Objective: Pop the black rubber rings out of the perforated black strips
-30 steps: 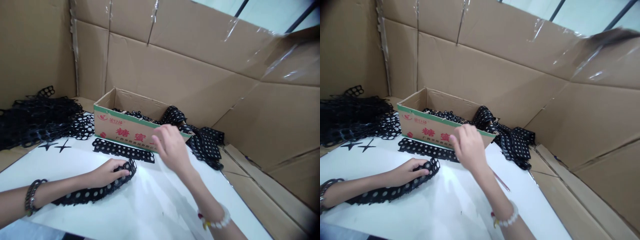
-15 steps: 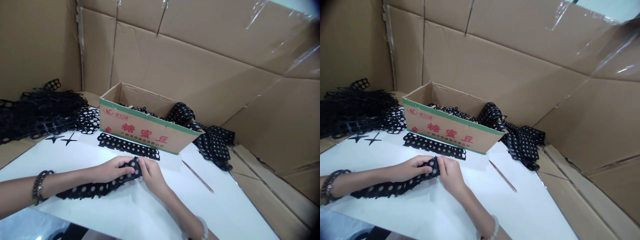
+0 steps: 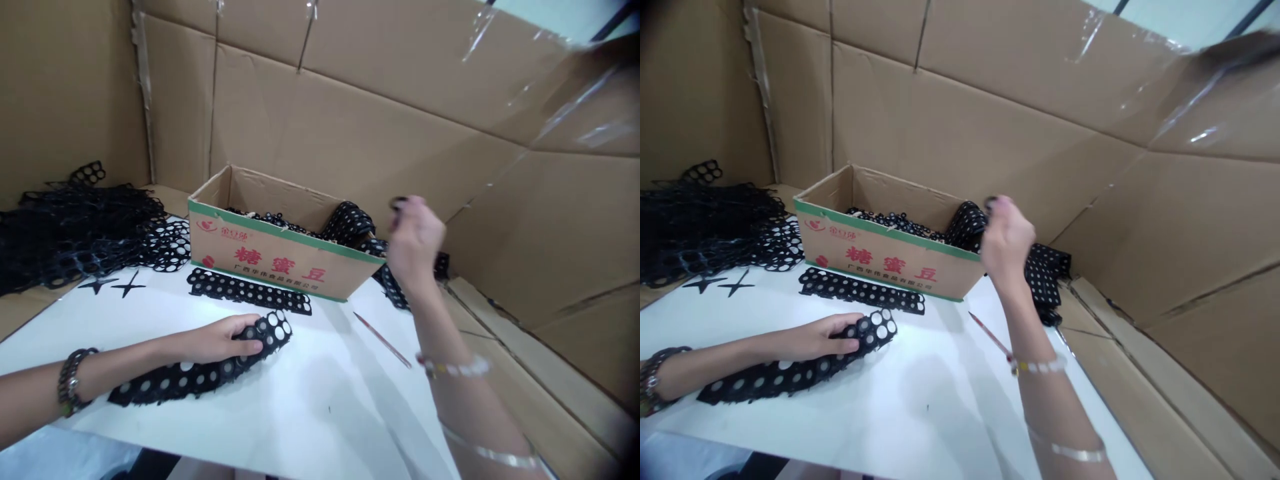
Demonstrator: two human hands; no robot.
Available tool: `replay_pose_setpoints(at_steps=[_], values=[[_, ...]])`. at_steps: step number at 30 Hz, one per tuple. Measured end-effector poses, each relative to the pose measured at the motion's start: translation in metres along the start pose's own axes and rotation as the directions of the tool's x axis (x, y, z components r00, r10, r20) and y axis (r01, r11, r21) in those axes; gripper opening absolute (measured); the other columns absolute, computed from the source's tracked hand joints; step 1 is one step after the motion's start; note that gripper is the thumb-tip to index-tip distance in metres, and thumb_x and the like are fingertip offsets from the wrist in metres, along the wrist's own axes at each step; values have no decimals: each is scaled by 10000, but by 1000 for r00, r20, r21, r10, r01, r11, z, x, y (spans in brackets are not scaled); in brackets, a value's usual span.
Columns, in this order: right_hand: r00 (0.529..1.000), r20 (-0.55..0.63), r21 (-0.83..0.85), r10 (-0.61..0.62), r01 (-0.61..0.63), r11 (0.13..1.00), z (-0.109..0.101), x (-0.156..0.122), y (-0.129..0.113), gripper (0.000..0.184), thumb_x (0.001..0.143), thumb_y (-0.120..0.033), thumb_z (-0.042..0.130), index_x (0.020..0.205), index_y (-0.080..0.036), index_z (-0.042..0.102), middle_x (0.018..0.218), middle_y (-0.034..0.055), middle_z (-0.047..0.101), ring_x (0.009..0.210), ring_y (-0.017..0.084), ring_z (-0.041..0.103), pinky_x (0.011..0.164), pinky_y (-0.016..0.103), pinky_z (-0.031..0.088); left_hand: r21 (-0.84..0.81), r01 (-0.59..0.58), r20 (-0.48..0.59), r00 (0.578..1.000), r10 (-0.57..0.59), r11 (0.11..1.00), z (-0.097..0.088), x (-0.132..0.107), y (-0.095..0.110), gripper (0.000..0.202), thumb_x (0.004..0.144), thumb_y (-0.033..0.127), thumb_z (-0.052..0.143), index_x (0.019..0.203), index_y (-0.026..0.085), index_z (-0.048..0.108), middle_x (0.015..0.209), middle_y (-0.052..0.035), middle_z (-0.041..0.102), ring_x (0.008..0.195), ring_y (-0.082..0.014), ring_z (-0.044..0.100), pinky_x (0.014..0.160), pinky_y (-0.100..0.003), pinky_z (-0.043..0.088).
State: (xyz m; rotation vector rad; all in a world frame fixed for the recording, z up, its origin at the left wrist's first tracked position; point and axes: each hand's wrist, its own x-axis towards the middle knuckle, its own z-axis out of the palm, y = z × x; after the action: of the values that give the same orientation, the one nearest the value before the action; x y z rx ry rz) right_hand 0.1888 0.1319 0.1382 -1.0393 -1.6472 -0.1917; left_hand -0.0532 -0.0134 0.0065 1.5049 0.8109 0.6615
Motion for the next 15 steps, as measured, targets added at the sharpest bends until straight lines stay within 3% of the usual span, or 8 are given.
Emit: replay_pose_setpoints(at_steps=[2, 4, 5, 7, 9, 12, 15], values=[[924, 383, -382, 1, 158, 911, 12, 14, 0, 413, 885, -440, 300, 797, -145, 576, 746, 103, 565, 739, 220, 524, 633, 333, 379, -12, 17, 49, 999, -16, 1000, -3, -1, 3, 325, 777, 376, 575, 1031, 186, 507, 1014, -30, 559, 938, -176, 499, 816, -260, 384], [861, 506, -546, 42, 282, 789, 22, 14, -4, 426, 886, -450, 301, 958, -141, 585, 925, 152, 569, 884, 284, 500, 717, 406, 354, -30, 52, 79, 996, -49, 998, -4, 0, 3, 305, 760, 369, 598, 982, 173, 530, 968, -28, 575, 884, -167, 515, 777, -251, 394], [869, 494, -579, 25, 307, 755, 24, 10, -9, 441, 892, -455, 281, 1052, -150, 555, 1003, 162, 549, 932, 297, 479, 741, 424, 337, -46, 72, 90, 994, -68, 996, -5, 1, 2, 283, 758, 371, 598, 940, 162, 543, 930, -27, 584, 844, -161, 524, 748, -246, 397], [902, 427, -568, -69, 327, 755, 24, -8, -21, 451, 906, -452, 236, 1149, -170, 491, 1075, 152, 519, 966, 282, 457, 762, 401, 312, -87, 106, 88, 991, -98, 991, -5, 3, -1, 258, 753, 374, 601, 866, 145, 560, 859, -24, 599, 774, -150, 532, 700, -237, 395], [888, 437, -473, -142, 361, 804, 18, -35, -37, 436, 917, -428, 210, 1033, -158, 532, 985, 119, 552, 894, 234, 482, 725, 331, 303, -108, 129, 61, 990, -123, 986, -5, 4, -5, 260, 743, 382, 607, 826, 139, 570, 793, -16, 603, 710, -137, 528, 660, -228, 385], [772, 618, -299, -149, 406, 864, 8, -87, -59, 483, 919, -436, 182, 720, -160, 524, 641, 45, 549, 612, 156, 482, 606, 275, 260, -88, 113, 3, 994, -113, 990, -4, 6, -7, 264, 750, 399, 590, 763, 138, 559, 652, 24, 534, 596, -102, 458, 572, -204, 338], [663, 745, -231, -66, 351, 907, 4, -135, -69, 462, 896, -482, 229, 696, -170, 505, 553, 16, 531, 497, 128, 440, 517, 257, 188, -4, 33, -44, 998, -33, 999, -3, 8, -5, 242, 773, 383, 564, 748, 145, 533, 617, 51, 432, 576, -86, 373, 543, -196, 289]])
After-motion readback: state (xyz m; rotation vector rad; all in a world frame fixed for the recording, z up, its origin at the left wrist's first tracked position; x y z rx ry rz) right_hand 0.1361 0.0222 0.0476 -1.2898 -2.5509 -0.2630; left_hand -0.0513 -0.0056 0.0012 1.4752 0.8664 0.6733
